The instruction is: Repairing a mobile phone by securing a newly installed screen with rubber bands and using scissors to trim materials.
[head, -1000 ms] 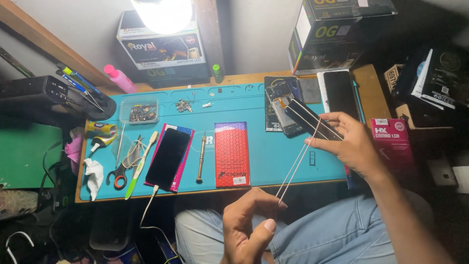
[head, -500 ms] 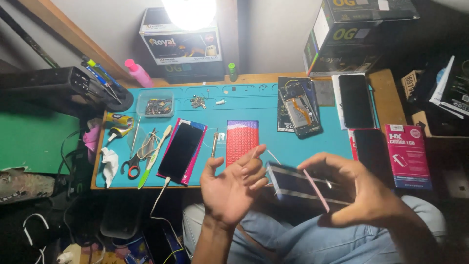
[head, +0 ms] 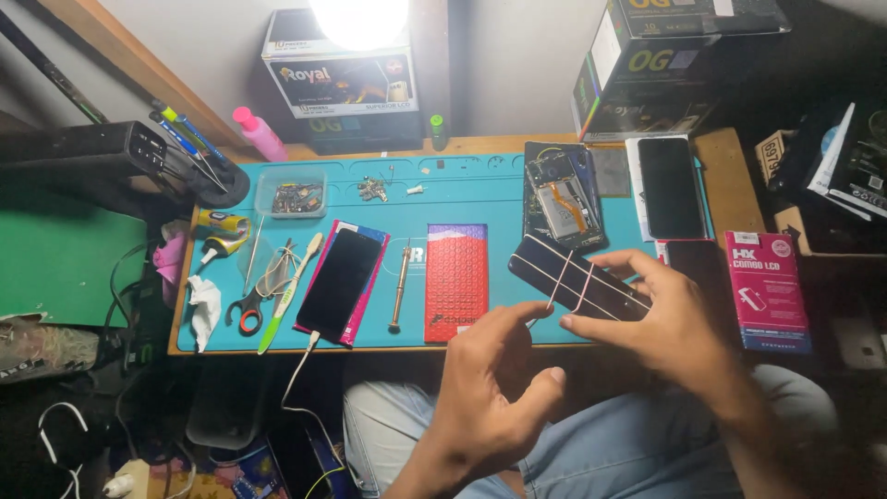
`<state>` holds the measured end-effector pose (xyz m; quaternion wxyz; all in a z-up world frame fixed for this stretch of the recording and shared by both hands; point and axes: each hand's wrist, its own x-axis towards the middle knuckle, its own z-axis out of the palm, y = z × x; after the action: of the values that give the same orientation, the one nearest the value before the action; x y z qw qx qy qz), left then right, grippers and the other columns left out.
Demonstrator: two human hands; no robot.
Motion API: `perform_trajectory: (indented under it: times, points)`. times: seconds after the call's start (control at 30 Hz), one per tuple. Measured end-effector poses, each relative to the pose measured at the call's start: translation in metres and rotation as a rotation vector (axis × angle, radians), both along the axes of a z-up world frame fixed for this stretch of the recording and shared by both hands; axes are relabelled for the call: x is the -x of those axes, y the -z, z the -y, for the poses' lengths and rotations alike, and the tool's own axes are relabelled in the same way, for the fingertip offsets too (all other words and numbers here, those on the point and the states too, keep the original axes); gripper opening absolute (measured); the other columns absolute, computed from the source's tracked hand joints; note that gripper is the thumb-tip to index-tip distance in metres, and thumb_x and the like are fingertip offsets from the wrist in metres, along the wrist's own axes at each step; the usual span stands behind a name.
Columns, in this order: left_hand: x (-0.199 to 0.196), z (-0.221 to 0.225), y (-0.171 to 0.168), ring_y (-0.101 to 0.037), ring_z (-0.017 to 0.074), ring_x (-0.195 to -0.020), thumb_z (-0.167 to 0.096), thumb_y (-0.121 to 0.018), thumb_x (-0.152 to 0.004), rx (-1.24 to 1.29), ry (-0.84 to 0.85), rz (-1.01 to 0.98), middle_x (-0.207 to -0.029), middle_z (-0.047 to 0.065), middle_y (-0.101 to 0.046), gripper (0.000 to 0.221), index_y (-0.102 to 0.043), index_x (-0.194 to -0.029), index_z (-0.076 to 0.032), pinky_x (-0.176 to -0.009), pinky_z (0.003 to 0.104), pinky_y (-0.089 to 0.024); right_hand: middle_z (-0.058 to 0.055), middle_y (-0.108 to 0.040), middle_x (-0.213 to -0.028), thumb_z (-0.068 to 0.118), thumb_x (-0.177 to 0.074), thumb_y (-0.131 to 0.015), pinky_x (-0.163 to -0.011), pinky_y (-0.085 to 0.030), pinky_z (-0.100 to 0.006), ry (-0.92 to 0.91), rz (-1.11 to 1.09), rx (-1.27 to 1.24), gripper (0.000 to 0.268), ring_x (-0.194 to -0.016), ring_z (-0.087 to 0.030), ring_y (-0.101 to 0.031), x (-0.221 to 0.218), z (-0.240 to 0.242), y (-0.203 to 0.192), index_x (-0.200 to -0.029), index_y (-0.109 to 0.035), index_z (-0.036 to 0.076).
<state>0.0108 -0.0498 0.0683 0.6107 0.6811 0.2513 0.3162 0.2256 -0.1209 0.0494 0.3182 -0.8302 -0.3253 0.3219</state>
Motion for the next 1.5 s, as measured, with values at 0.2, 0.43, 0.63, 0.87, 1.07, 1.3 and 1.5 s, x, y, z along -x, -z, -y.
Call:
perform_trajectory:
  times: [0.2, 0.43, 0.63, 0.87, 1.07, 1.3, 1.5]
  points:
    - [0.001, 0.001, 0.004, -0.053, 0.0131, -0.058, -0.008, -0.067, -0.081, -0.144, -0.072, -0.012, -0.081, 0.006, -0.065, 0.038, -0.072, -0.116, 0.004, -0.052, 0.027, -0.045, -0.025, -0.081, -0.107, -0.010, -0.067, -0.085, -0.072, -0.058, -0.034, 0.041, -0.377, -0.271, 0.077, -0.088, -0.027, -0.077, -0.006, 0.010, 0.004, -0.141, -0.063, -0.003]
    - [0.001, -0.025, 0.063, -0.055, 0.0201, -0.087, -0.009, -0.051, -0.088, 0.563, 0.079, 0.483, -0.094, 0.015, -0.065, 0.015, -0.062, -0.081, 0.000, -0.081, 0.031, -0.043, -0.023, -0.065, -0.121, 0.014, -0.095, -0.062, -0.084, -0.042, -0.039, 0.124, -1.075, -0.641, 0.048, -0.086, -0.021, -0.051, -0.009, 0.034, 0.062, -0.136, -0.062, -0.010]
    - [-0.013, -0.023, 0.051, -0.063, 0.0250, -0.134, 0.011, -0.048, -0.104, 1.441, 0.096, 1.139, -0.167, 0.024, -0.044, 0.060, -0.040, -0.163, 0.004, -0.108, 0.026, -0.060, -0.009, -0.068, -0.122, -0.003, -0.066, -0.074, -0.094, -0.053, -0.030, 0.130, -0.177, -0.776, 0.083, -0.099, -0.016, -0.064, 0.036, 0.021, 0.071, -0.147, -0.056, 0.000]
    - [-0.003, -0.033, 0.010, -0.076, 0.0394, -0.121, -0.005, -0.078, -0.086, 0.716, -0.235, 0.457, -0.123, 0.036, -0.077, 0.055, -0.067, -0.135, 0.017, -0.109, 0.044, -0.062, -0.015, -0.076, -0.114, -0.003, -0.058, -0.091, -0.089, -0.065, -0.033, -0.080, -0.079, -0.604, 0.091, -0.097, -0.021, -0.077, 0.020, 0.017, 0.017, -0.142, -0.055, 0.001]
    - [0.014, -0.051, -0.001, -0.079, 0.0208, -0.085, -0.008, -0.085, -0.079, 0.481, -0.072, 0.016, -0.104, 0.026, -0.087, 0.054, -0.077, -0.131, 0.007, -0.071, 0.026, -0.063, -0.005, -0.075, -0.123, 0.013, -0.048, -0.099, -0.097, -0.061, -0.036, -0.419, 0.340, -0.436, 0.087, -0.105, -0.019, -0.076, 0.001, 0.014, 0.000, -0.130, -0.069, 0.008]
    - [0.020, -0.059, -0.006, -0.080, 0.0215, -0.085, -0.008, -0.084, -0.077, 0.595, 0.014, -0.202, -0.105, 0.023, -0.087, 0.051, -0.082, -0.124, 0.010, -0.079, 0.027, -0.065, -0.002, -0.078, -0.117, 0.015, -0.048, -0.100, -0.085, -0.068, -0.035, -0.637, 0.185, -0.362, 0.090, -0.097, -0.017, -0.077, -0.015, 0.014, 0.008, -0.132, -0.069, 0.015]
    - [0.021, -0.056, 0.011, -0.079, 0.0227, -0.085, -0.006, -0.083, -0.079, 0.656, 0.098, -0.176, -0.102, 0.023, -0.085, 0.048, -0.080, -0.124, 0.010, -0.077, 0.030, -0.066, 0.001, -0.078, -0.119, 0.017, -0.047, -0.102, -0.082, -0.065, -0.036, -0.714, 0.212, -0.339, 0.092, -0.097, -0.017, -0.075, -0.013, 0.013, 0.004, -0.133, -0.071, 0.018]
